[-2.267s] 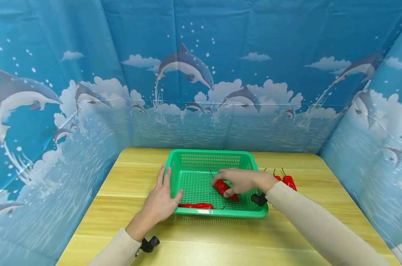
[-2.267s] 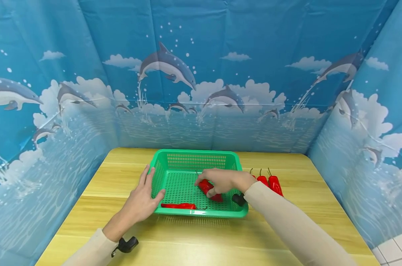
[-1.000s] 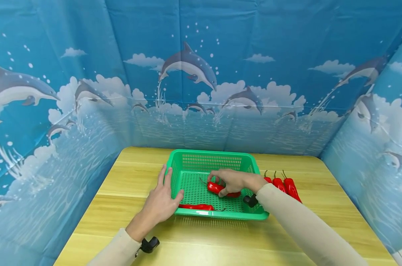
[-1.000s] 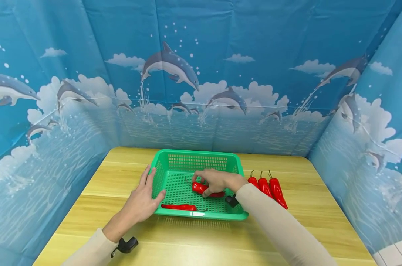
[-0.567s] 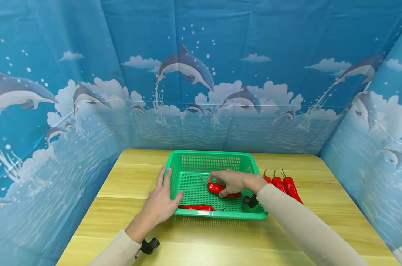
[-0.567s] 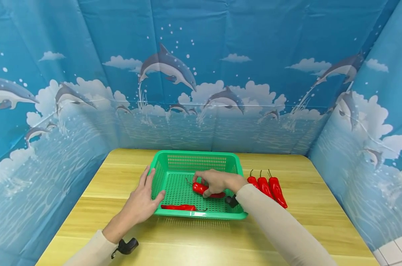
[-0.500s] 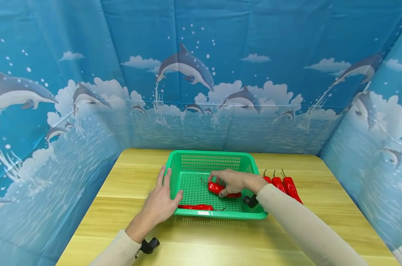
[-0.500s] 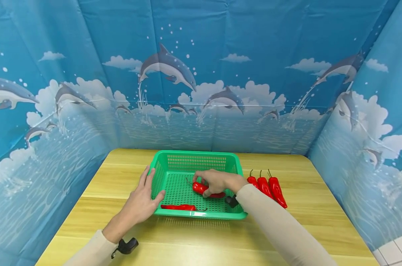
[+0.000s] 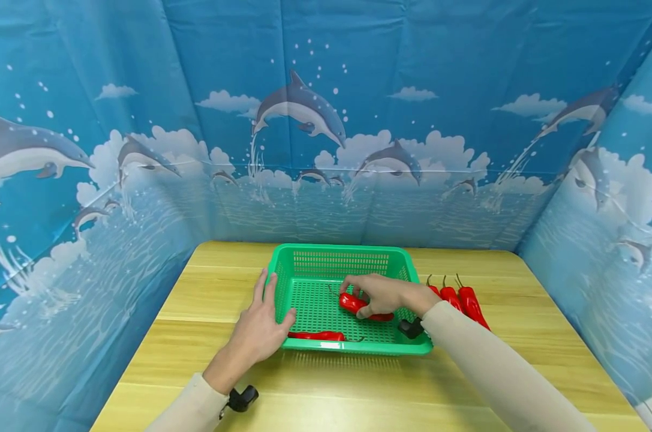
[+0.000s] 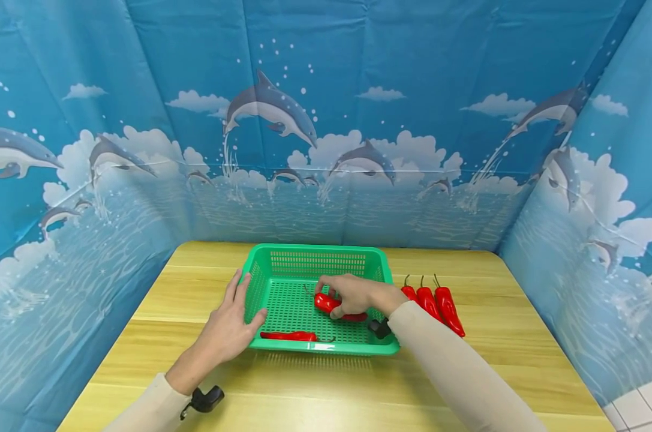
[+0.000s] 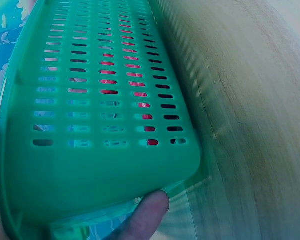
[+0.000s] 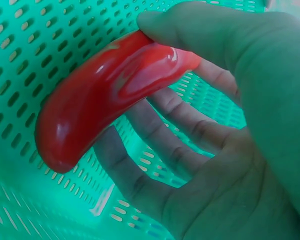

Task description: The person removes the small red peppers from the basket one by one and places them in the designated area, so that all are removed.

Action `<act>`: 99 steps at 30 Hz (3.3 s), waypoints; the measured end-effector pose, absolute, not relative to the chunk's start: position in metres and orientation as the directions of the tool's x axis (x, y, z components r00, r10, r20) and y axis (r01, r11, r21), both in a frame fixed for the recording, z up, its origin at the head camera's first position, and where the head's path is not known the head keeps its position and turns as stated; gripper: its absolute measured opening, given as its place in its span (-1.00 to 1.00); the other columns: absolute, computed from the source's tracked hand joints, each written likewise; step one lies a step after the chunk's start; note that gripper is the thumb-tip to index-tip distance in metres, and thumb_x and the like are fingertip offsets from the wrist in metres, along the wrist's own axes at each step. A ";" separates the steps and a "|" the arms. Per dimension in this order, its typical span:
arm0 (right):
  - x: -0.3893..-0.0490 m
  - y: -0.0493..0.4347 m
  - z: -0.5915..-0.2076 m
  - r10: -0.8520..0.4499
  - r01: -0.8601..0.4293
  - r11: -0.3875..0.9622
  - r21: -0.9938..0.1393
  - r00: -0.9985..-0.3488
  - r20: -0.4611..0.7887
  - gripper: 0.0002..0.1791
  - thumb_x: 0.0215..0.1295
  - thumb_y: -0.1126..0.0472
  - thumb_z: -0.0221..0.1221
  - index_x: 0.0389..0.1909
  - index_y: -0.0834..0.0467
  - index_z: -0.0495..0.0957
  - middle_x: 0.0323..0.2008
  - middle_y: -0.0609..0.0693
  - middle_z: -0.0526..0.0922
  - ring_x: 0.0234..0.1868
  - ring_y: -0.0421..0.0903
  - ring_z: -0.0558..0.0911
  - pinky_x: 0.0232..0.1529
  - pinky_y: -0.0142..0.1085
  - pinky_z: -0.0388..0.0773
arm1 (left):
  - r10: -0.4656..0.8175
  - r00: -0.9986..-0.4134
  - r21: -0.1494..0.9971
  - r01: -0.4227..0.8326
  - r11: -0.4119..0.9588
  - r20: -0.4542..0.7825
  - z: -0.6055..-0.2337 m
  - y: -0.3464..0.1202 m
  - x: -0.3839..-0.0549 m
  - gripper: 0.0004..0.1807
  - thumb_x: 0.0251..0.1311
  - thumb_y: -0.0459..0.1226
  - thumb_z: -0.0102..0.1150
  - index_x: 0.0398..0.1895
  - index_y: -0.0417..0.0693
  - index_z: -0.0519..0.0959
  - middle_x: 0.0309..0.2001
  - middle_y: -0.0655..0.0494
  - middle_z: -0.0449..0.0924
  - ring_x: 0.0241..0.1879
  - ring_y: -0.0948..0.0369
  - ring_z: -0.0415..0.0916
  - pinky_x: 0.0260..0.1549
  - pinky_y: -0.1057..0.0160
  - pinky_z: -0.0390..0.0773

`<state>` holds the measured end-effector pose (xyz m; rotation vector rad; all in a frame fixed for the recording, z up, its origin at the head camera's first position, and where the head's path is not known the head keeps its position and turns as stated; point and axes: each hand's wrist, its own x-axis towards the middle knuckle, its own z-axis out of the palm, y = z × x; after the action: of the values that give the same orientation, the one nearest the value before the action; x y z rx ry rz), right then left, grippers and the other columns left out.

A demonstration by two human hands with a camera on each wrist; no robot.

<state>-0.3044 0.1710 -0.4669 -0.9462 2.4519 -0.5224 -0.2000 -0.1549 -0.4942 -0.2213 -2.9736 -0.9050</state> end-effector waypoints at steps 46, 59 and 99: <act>-0.277 0.188 -0.436 -0.693 -0.550 0.628 -0.550 -0.717 -0.074 -0.31 0.63 0.12 0.48 0.67 0.00 0.51 0.33 0.07 0.75 0.23 -0.03 0.73 0.11 -0.11 0.77 | 0.130 -0.988 0.525 0.152 0.837 0.078 -0.493 -0.154 -0.197 0.08 0.71 0.08 0.19 0.99 -0.13 -0.14 0.99 -0.08 -0.36 -0.70 0.12 0.42 -0.31 -0.04 0.56; -0.272 0.203 -0.425 -0.659 -0.510 0.627 -0.588 -0.750 -0.052 -0.29 0.65 0.14 0.46 0.71 0.03 0.46 0.37 0.07 0.71 0.34 0.05 0.68 0.09 -0.20 0.82 | 0.133 -0.988 0.523 0.157 0.838 0.083 -0.496 -0.155 -0.198 0.07 0.71 0.08 0.18 0.98 -0.13 -0.14 0.99 -0.08 -0.36 -0.70 0.11 0.43 -0.02 -0.39 0.70; -0.273 0.247 -0.412 -0.594 -0.485 0.658 -0.576 -0.804 -0.001 -0.25 0.69 0.09 0.43 0.77 0.04 0.40 0.43 0.09 0.70 0.39 0.14 0.70 0.21 -0.04 0.81 | 0.132 -0.988 0.525 0.157 0.837 0.084 -0.497 -0.155 -0.199 0.07 0.72 0.07 0.18 0.98 -0.13 -0.14 0.99 -0.07 -0.37 -0.71 0.12 0.42 -0.16 -0.25 0.67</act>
<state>-0.2732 0.2475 -0.4116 -0.8839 2.6841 -0.8503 -0.1994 -0.1546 -0.4973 -0.2338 -2.9679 -0.8543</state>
